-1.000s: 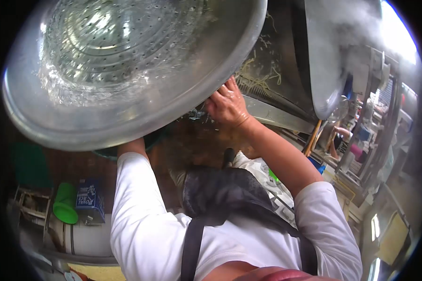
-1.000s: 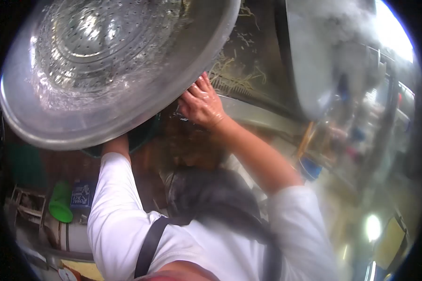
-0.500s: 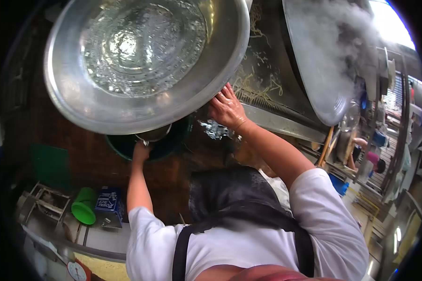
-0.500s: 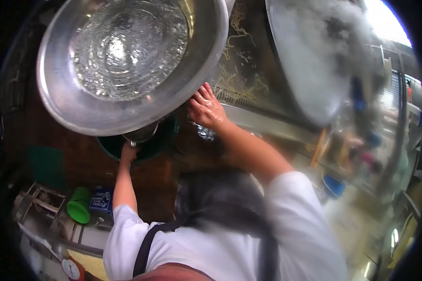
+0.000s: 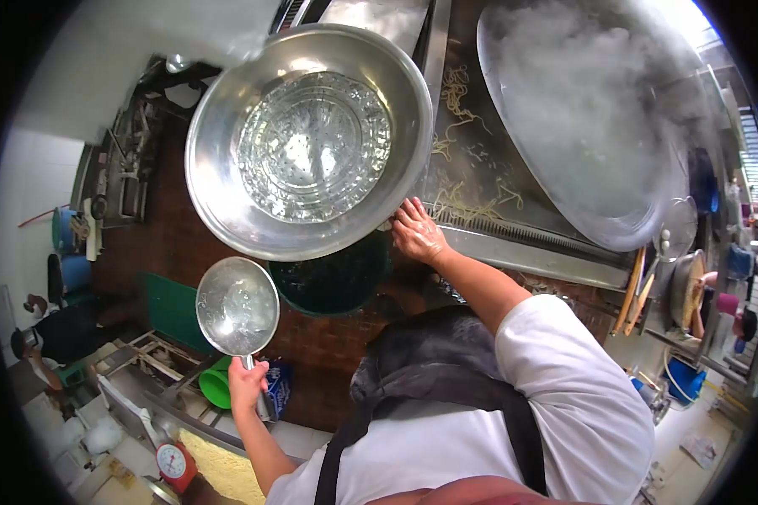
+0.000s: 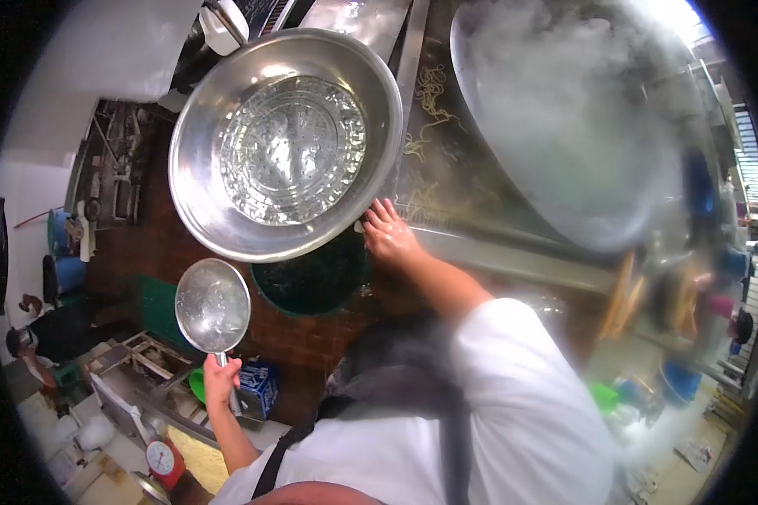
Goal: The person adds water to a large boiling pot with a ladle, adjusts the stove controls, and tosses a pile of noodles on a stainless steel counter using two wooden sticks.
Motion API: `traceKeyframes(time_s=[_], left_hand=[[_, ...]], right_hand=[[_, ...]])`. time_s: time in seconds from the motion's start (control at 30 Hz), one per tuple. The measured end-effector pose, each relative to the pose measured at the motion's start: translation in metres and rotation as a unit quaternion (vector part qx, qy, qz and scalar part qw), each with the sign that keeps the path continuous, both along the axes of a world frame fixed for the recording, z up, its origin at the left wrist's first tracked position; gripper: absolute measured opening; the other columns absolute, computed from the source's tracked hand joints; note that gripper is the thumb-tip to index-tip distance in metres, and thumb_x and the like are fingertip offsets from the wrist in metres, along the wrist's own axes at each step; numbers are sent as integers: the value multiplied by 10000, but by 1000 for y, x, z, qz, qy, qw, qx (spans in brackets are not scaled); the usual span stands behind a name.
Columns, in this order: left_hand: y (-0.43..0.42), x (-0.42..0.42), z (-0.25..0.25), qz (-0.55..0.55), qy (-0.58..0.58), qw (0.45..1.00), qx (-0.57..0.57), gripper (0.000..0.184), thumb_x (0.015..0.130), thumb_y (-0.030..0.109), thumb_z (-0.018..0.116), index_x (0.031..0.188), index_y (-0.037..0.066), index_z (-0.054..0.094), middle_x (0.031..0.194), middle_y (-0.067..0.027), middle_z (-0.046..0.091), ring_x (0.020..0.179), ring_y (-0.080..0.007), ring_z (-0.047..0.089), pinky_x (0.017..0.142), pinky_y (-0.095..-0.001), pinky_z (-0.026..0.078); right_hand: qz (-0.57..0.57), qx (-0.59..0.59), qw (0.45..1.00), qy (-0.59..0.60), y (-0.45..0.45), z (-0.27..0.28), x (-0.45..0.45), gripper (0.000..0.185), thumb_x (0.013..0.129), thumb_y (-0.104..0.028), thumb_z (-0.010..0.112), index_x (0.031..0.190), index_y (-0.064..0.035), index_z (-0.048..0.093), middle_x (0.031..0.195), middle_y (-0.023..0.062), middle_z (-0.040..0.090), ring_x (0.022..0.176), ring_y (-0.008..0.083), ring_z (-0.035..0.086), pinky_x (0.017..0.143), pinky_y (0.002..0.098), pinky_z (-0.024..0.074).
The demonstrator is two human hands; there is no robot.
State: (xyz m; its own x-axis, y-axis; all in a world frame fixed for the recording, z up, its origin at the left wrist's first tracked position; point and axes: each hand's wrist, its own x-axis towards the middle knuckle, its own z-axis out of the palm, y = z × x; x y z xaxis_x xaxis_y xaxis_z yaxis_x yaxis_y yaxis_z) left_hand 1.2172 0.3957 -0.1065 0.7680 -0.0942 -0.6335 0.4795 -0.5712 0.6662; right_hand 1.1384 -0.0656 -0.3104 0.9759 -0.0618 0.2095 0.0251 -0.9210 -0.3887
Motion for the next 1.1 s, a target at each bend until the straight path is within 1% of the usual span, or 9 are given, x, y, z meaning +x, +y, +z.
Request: traceKeyframes(time_s=[0.1, 0.27, 0.33, 0.47, 0.6, 0.67, 0.83, 0.93, 1.1], left_hand=[[-45, 23, 51, -20, -43, 999, 5, 220, 802, 70, 700, 847, 56, 485, 626, -24, 506, 433, -106, 480, 391, -276, 394], [-165, 92, 89, -83, -78, 992, -59, 263, 822, 159, 696, 987, 13, 553, 653, -37, 528, 424, -110, 484, 394, -269, 394], [-221, 132, 97, -99, -49, 989, -94, 286, 826, 159, 692, 1029, -1, 570, 646, -34, 544, 422, -106, 489, 395, -268, 398], [-332, 217, 83, -175, -106, 978, -34, 195, 831, 147, 700, 943, 25, 597, 579, -10, 541, 421, -99, 494, 405, -264, 412], [-423, 293, 60, -262, -98, 960, 13, 165, 838, 147, 703, 748, 66, 590, 581, -17, 557, 443, -95, 515, 424, -274, 427], [-458, 305, 56, -220, -81, 972, 22, 189, 838, 143, 705, 710, 71, 587, 585, -17, 559, 451, -97, 524, 429, -277, 431], [-508, 326, 54, -203, -65, 977, 3, 192, 852, 156, 660, 700, 64, 590, 582, -32, 562, 438, -123, 519, 421, -295, 432], [-537, 330, 57, -192, -61, 979, -24, 117, 817, 126, 623, 733, 51, 591, 609, -45, 567, 460, -125, 540, 420, -297, 445], [-601, 337, 52, -248, -74, 966, -9, 78, 804, 109, 618, 776, 37, 608, 635, -48, 581, 468, -124, 551, 432, -302, 467]], right_hand=[[0, 20, 1000, -10, -2, 2, -2, 329, 802, -197, 670, 1054, 14, 671, 1308, 208, 565, 1373, 406, 405, 1174, 559, 264], [-2, 43, 999, -25, -9, -10, -3, 318, 785, -220, 686, 1019, -4, 691, 1331, 206, 569, 1395, 402, 385, 1187, 562, 244], [4, 50, 999, -1, -11, -12, -4, 314, 808, -228, 668, 1034, -11, 695, 1332, 191, 577, 1408, 398, 369, 1196, 559, 225], [12, 61, 998, -13, -16, -17, -6, 357, 821, -251, 650, 1078, -7, 691, 1344, 195, 570, 1421, 393, 353, 1202, 561, 208], [11, 77, 997, -20, -19, -10, -6, 307, 827, -229, 647, 1034, -6, 685, 1331, 201, 569, 1407, 406, 367, 1196, 563, 219], [10, 90, 995, -31, -19, -15, -6, 282, 824, -220, 656, 1011, -9, 670, 1335, 196, 553, 1404, 402, 366, 1194, 562, 214], [18, 108, 994, -15, -23, -9, -8, 292, 865, -219, 616, 1036, 7, 689, 1325, 201, 582, 1413, 419, 354, 1191, 581, 217], [15, 110, 994, -21, -23, -9, -7, 313, 858, -239, 621, 1038, 9, 689, 1331, 201, 576, 1424, 421, 335, 1194, 580, 210], [23, 106, 994, -27, -26, -11, -8, 291, 860, -237, 617, 1032, -12, 686, 1310, 191, 571, 1394, 422, 362, 1183, 577, 223]])
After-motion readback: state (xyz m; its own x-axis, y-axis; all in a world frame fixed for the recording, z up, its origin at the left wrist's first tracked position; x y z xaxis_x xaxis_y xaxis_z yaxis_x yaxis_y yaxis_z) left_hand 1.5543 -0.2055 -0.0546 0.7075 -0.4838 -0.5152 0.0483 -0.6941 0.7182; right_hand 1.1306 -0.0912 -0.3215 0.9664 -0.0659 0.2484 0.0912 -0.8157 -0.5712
